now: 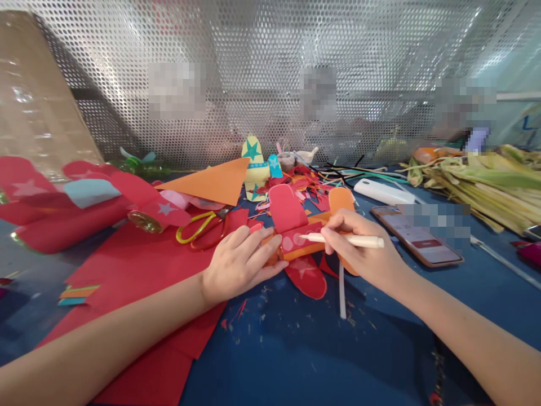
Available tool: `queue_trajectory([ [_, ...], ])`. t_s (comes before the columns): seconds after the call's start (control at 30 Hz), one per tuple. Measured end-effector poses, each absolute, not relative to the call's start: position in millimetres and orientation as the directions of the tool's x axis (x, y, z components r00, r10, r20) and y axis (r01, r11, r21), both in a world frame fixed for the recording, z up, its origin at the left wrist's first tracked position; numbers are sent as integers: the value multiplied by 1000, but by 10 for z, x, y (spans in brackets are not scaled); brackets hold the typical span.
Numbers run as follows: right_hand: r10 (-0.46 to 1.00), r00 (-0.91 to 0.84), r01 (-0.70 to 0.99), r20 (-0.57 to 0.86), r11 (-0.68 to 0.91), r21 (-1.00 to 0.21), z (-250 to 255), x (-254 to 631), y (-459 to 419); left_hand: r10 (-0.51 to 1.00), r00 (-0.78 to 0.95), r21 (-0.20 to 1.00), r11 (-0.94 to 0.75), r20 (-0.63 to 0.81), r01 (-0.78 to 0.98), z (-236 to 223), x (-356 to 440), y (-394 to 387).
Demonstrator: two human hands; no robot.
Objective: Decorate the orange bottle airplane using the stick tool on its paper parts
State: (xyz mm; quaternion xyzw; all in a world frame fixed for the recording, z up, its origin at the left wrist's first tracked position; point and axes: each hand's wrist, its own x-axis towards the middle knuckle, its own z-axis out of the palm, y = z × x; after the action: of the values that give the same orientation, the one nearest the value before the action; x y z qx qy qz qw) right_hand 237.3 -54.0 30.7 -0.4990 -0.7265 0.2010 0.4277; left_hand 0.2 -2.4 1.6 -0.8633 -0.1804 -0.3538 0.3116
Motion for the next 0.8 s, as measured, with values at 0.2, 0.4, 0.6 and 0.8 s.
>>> queue_trajectory([
  [0.2, 899, -141, 565, 415, 417, -712, 315, 2370, -543, 90, 688, -416, -738, 720, 532, 13, -2, -22],
  [0.4, 886, -138, 568, 443, 437, -697, 328, 2359, -550, 87, 685, -415, -738, 723, 532, 14, 1, -19],
  [0.6, 888, -116, 582, 446, 424, -694, 332, 2355, -552, 87, 689, -415, -742, 720, 527, 13, -3, -24],
  [0.8, 893, -135, 577, 429, 423, -699, 332, 2360, -554, 96, 685, -408, -742, 722, 533, 17, 2, -26],
])
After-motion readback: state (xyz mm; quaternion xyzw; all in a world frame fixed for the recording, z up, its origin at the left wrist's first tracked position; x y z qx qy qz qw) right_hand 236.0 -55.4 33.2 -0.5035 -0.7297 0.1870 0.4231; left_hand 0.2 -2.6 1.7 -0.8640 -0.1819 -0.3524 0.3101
